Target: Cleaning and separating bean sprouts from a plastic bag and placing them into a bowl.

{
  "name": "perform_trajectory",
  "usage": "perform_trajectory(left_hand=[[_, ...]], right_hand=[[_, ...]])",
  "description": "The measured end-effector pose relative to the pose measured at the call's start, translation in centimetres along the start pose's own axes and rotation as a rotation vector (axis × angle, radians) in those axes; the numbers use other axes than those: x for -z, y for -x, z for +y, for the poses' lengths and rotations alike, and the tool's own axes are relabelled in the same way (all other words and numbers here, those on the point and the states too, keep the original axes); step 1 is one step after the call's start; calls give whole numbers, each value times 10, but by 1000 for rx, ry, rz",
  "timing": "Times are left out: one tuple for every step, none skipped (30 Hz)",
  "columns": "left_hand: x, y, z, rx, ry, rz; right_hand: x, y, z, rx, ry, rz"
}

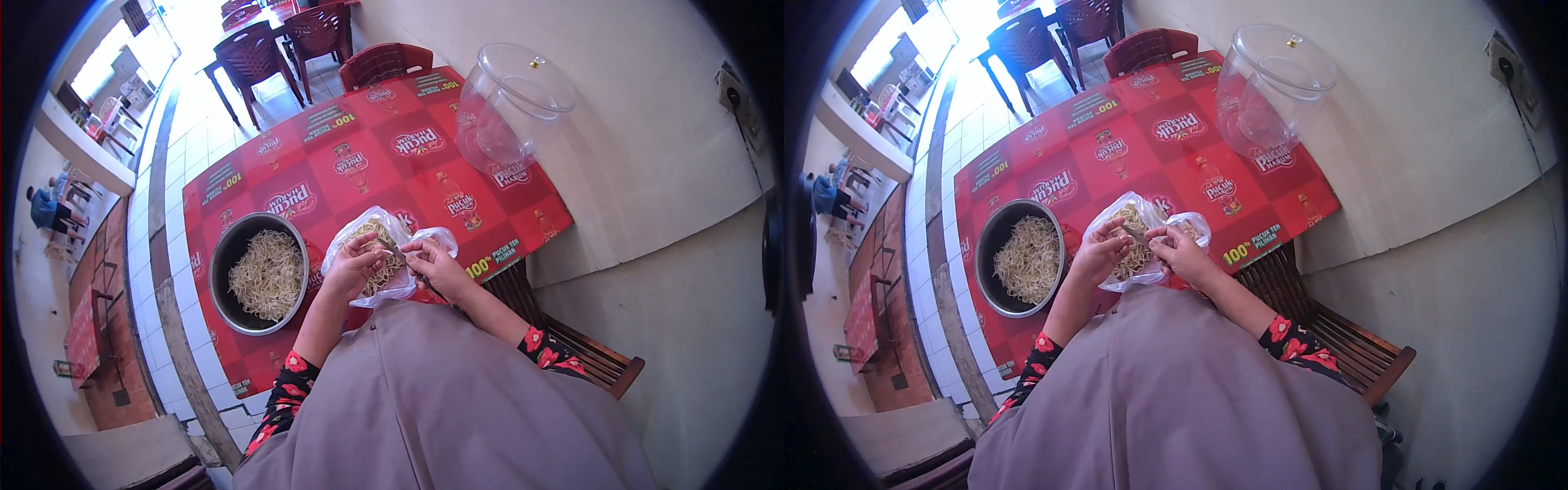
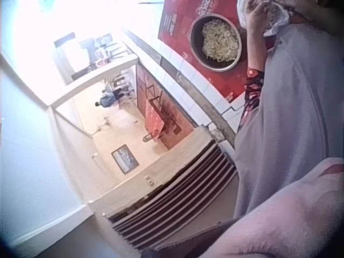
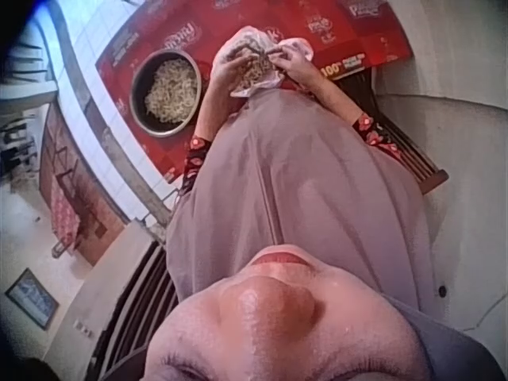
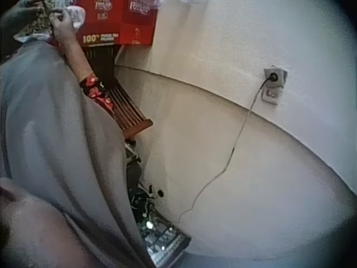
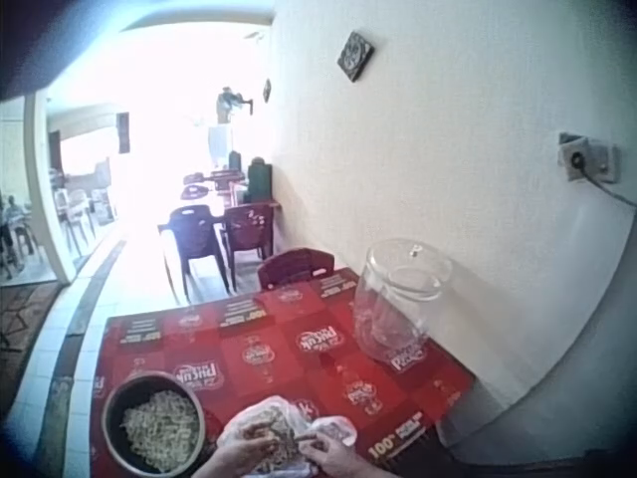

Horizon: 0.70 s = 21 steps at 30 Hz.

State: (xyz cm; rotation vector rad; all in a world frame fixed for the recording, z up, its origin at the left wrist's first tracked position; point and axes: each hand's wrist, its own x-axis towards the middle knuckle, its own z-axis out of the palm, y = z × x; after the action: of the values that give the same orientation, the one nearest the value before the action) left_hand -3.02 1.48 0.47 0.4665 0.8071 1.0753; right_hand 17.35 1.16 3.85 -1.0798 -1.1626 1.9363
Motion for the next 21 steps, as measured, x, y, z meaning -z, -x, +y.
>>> perform_trajectory(left_hand=[[1,0,-2,0,54,-21],[-2,0,-3,2,52,-22],[-5,1,-4,15,60,-23],[-7,1,-5,29,67,-23],[-9,2,-7,29,66,-24],[-11,2,-8,42,73,-33],[-13,2,-9,55,79,-42],[-15,3,-9,54,79,-42],[-17,4,-10,62,85,-44],[-19,5,-10,69,92,-47],[-18,5,-10,67,92,-46],[-18,4,-11,68,72,-66],[-17,4,-11,69,52,-85],[-21,4,-11,70,52,-86],[-25,5,-10,59,5,-75],[-27,6,-10,48,-42,-63],[-26,5,-11,47,-42,-64],[-25,3,-12,19,-74,-86],[-24,2,-13,-10,-105,-109],[-25,2,-13,-9,-106,-110],[-28,3,-14,-24,-128,-98]], right_hand=[[-2,1,0,17,13,-6],[-3,2,1,35,25,-9],[-4,2,2,36,24,-7],[-5,2,3,64,22,-3],[-5,2,4,92,21,0],[-5,1,5,93,20,0],[-4,0,7,105,33,10],[-4,0,8,117,47,20],[-4,0,8,117,47,19],[-3,0,8,124,45,23],[-3,1,8,130,44,26],[-4,1,7,131,44,24],[-4,1,7,133,43,18],[-4,2,7,135,41,13],[-3,2,7,135,41,15],[-2,2,8,134,28,11],[-2,2,8,134,16,6],[-2,2,8,135,17,6],[-3,3,8,143,17,20],[-2,3,9,153,16,35],[-2,3,11,153,17,37]])
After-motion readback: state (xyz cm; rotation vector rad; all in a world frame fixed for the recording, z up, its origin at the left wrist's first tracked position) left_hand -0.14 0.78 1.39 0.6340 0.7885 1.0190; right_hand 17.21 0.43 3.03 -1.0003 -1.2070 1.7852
